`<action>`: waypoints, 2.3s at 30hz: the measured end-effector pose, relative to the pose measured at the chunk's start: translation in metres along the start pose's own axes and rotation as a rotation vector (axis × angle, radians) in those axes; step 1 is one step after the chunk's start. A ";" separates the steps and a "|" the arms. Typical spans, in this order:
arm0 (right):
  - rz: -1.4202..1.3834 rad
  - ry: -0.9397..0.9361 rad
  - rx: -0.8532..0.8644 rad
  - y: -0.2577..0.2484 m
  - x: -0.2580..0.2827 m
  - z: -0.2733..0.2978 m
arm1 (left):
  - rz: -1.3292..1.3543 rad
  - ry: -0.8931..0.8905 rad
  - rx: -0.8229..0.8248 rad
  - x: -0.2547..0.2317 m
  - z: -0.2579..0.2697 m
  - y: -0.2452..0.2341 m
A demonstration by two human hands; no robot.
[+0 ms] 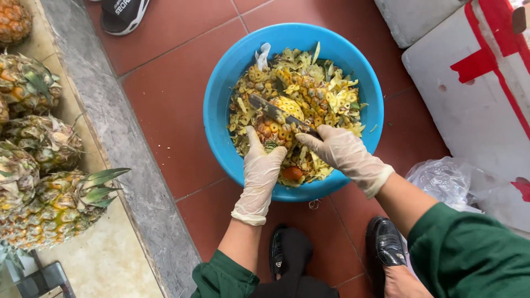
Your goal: Carving out the eyes of a peeled pineapple using a knife in a spiral pattern
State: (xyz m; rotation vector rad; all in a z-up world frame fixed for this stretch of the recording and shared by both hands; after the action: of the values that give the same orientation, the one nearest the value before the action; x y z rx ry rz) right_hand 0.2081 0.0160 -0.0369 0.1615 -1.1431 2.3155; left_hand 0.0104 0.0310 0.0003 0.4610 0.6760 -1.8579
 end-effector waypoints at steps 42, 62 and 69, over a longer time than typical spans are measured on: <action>-0.369 0.245 0.097 0.000 -0.030 -0.001 | 0.159 0.074 -0.028 0.041 -0.017 -0.015; -0.781 0.274 0.179 0.001 -0.084 -0.015 | 0.543 0.133 -0.045 0.033 -0.028 -0.020; -0.725 0.359 0.243 0.045 -0.091 0.001 | 0.589 0.286 -0.216 0.040 0.016 -0.067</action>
State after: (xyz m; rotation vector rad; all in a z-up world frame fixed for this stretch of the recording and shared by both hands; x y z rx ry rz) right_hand 0.2611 -0.0445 -0.0981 0.1992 -0.4999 1.7242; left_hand -0.0666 0.0112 0.0040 0.7041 0.8170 -1.1631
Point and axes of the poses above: each hand's wrist, its own z-axis away from the middle knuckle, its own y-axis out of the palm, x = y × z, the point moved 4 cm from there along -z, towards the middle knuckle, and after that the axes turned 10 degrees about z, right-handed, at the moved point
